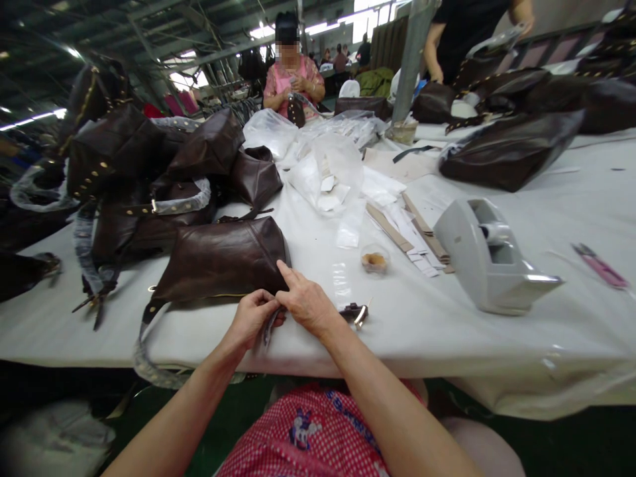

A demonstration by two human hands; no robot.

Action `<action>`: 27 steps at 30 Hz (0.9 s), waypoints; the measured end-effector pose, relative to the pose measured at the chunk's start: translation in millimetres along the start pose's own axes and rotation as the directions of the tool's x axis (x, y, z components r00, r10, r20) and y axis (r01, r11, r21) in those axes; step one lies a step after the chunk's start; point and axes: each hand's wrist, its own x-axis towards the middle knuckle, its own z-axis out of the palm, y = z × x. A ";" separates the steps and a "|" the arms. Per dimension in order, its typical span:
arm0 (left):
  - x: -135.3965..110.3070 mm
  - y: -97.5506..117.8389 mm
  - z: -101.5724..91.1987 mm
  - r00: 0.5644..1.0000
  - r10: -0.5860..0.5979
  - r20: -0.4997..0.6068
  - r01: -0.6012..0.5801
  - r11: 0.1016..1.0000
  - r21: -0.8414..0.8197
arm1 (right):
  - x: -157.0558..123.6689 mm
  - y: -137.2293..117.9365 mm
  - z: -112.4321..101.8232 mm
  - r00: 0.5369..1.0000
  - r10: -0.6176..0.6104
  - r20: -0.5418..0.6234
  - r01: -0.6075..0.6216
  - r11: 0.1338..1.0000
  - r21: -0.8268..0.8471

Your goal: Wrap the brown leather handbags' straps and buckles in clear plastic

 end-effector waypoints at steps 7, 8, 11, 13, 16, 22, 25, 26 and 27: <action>-4.8 -3.0 2.8 0.994 0.110 0.014 -0.111 0.985 0.134 | -0.5 -8.4 -3.7 0.998 0.062 0.014 -0.062 0.998 -0.016; -5.7 -4.3 2.7 0.989 0.145 0.005 -0.143 0.973 0.181 | -1.2 -8.2 -3.4 0.998 0.061 0.006 -0.061 0.998 0.006; -8.8 -6.8 2.2 0.972 0.237 -0.004 -0.223 0.922 0.316 | -2.8 -4.1 -4.8 1.000 0.029 -0.005 -0.029 0.996 0.088; -10.4 -7.2 1.9 0.943 0.334 0.000 -0.305 0.861 0.408 | -1.3 -0.6 -9.5 1.000 0.006 0.014 -0.008 0.993 0.115; -11.1 -7.6 1.8 0.862 0.505 0.033 -0.434 0.704 0.562 | 6.1 1.2 -20.8 0.998 0.004 0.068 -0.007 0.999 0.053; -10.4 -12.5 -0.2 0.790 0.604 0.107 -0.507 0.544 0.669 | 23.3 -4.6 -29.7 0.998 -0.052 0.033 0.054 0.994 -0.091; -10.0 -15.5 -0.9 0.784 0.608 0.123 -0.510 0.518 0.687 | 26.5 -4.6 -25.9 0.992 -0.105 0.064 0.109 0.991 -0.076; -9.8 -16.2 -0.7 0.784 0.607 0.125 -0.509 0.516 0.689 | 27.0 -4.1 -24.8 0.989 -0.123 0.080 0.129 0.989 -0.077; -9.5 -16.6 -0.4 0.785 0.606 0.126 -0.509 0.517 0.688 | 27.4 -3.5 -24.0 0.985 -0.143 0.095 0.151 0.985 -0.083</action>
